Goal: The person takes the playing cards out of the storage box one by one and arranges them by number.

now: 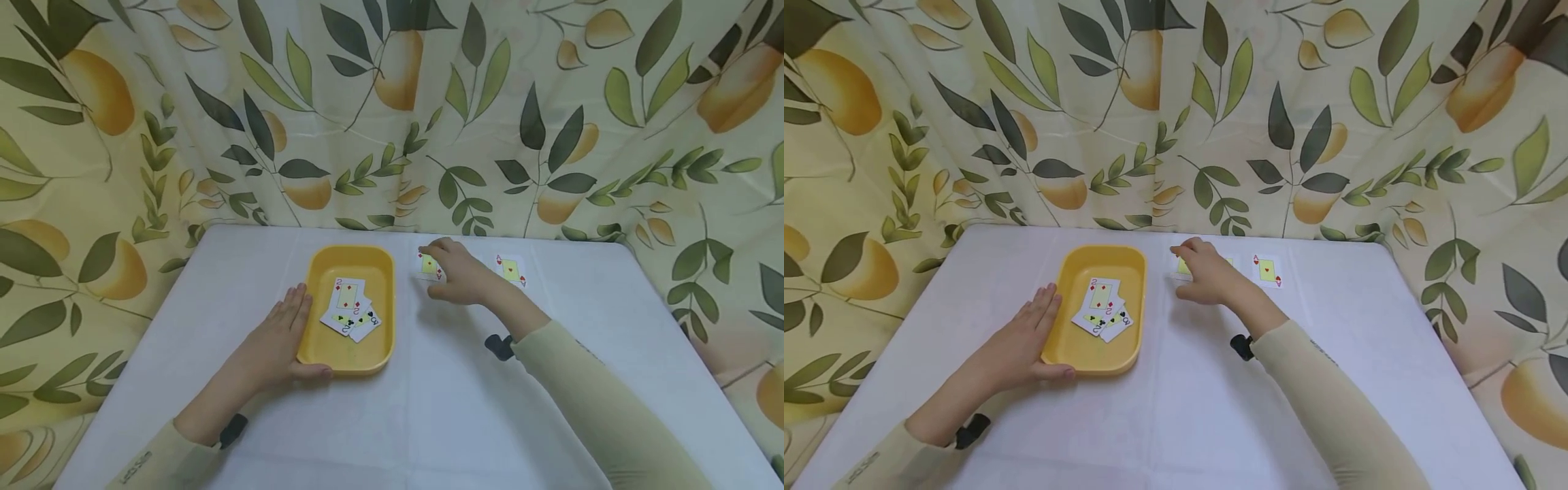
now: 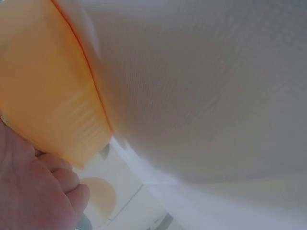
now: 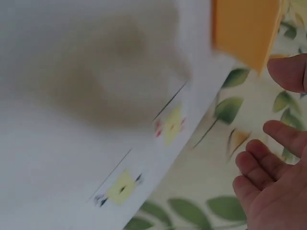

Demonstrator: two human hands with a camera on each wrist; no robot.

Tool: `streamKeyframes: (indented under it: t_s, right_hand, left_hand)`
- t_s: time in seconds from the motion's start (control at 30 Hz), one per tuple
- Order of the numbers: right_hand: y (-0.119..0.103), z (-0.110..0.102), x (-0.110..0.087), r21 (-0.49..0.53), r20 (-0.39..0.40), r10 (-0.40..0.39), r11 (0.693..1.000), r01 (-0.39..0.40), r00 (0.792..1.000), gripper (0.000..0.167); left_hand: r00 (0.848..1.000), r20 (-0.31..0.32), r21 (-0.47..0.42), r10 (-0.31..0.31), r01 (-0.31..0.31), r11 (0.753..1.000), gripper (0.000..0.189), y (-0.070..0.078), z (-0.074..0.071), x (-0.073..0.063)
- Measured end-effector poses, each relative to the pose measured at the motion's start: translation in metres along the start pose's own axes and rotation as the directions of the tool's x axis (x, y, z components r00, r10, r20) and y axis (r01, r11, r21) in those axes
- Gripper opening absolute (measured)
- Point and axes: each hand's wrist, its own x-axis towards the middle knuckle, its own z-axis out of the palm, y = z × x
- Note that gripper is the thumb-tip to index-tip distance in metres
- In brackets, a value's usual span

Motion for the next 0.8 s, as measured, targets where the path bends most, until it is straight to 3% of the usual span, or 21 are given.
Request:
streamKeyframes:
  t_s: [0.47, 0.8]
  right_hand:
    - [-0.066, 0.033, 0.026, 0.011, 0.071, -0.100, 0.995, 0.100, 0.992, 0.073]
    - [-0.104, 0.069, 0.052, -0.114, 0.148, -0.129, 0.983, 0.147, 0.981, 0.068]
  left_hand:
    - [1.000, 0.008, -0.008, 0.009, -0.009, 1.000, 0.138, -0.001, 0.000, 0.002]
    - [0.997, -0.051, -0.008, 0.055, -0.055, 0.998, 0.132, -0.002, 0.000, 0.000]
